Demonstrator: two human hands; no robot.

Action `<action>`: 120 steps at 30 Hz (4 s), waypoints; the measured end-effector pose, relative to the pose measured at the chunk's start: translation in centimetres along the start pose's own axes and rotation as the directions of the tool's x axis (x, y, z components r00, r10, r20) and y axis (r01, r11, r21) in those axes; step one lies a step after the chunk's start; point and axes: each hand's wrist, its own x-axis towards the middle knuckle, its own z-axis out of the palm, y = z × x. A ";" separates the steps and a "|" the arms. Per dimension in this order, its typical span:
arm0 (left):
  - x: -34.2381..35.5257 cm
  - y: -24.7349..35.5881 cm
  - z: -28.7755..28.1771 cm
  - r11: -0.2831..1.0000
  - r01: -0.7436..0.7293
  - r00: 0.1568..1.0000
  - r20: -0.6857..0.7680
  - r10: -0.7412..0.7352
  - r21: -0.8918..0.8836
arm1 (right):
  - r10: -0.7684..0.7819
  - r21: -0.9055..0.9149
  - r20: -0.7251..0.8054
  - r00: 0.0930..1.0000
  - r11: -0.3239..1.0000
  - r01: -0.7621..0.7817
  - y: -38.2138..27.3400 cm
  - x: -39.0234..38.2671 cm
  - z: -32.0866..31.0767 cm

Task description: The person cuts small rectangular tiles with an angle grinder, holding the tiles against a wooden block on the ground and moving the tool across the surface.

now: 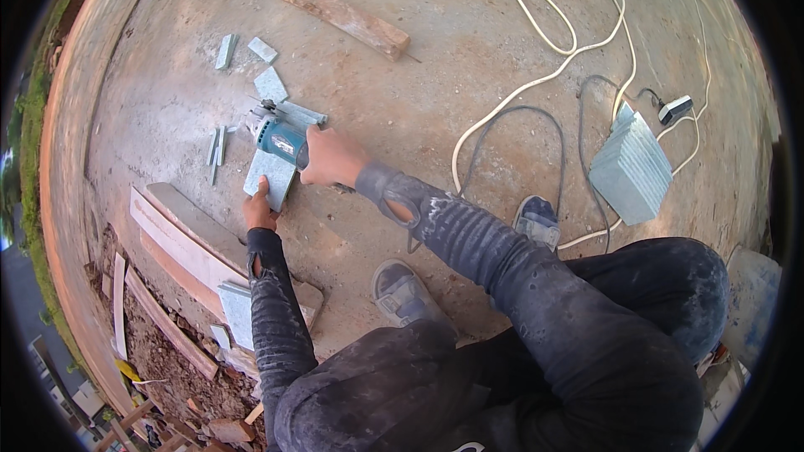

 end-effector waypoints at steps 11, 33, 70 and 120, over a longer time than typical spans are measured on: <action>-0.1 0.0 0.0 1.000 -0.011 1.000 -0.001 0.011 0.001 | -0.015 0.021 -0.013 1.000 1.000 0.015 0.8 -0.8 0.3; 0.4 -0.1 -0.3 1.000 -0.001 1.000 -0.005 0.001 0.003 | -0.020 0.039 -0.007 1.000 0.999 0.020 2.4 -2.9 -0.2; 0.3 0.0 -0.1 1.000 0.008 1.000 -0.002 -0.008 0.008 | -0.036 0.023 -0.004 0.999 0.999 0.036 4.8 -6.1 -0.8; -1.0 0.9 0.1 0.999 -0.020 1.000 -0.018 0.020 0.029 | -0.018 0.039 0.013 1.000 0.999 0.017 2.3 -2.2 -0.8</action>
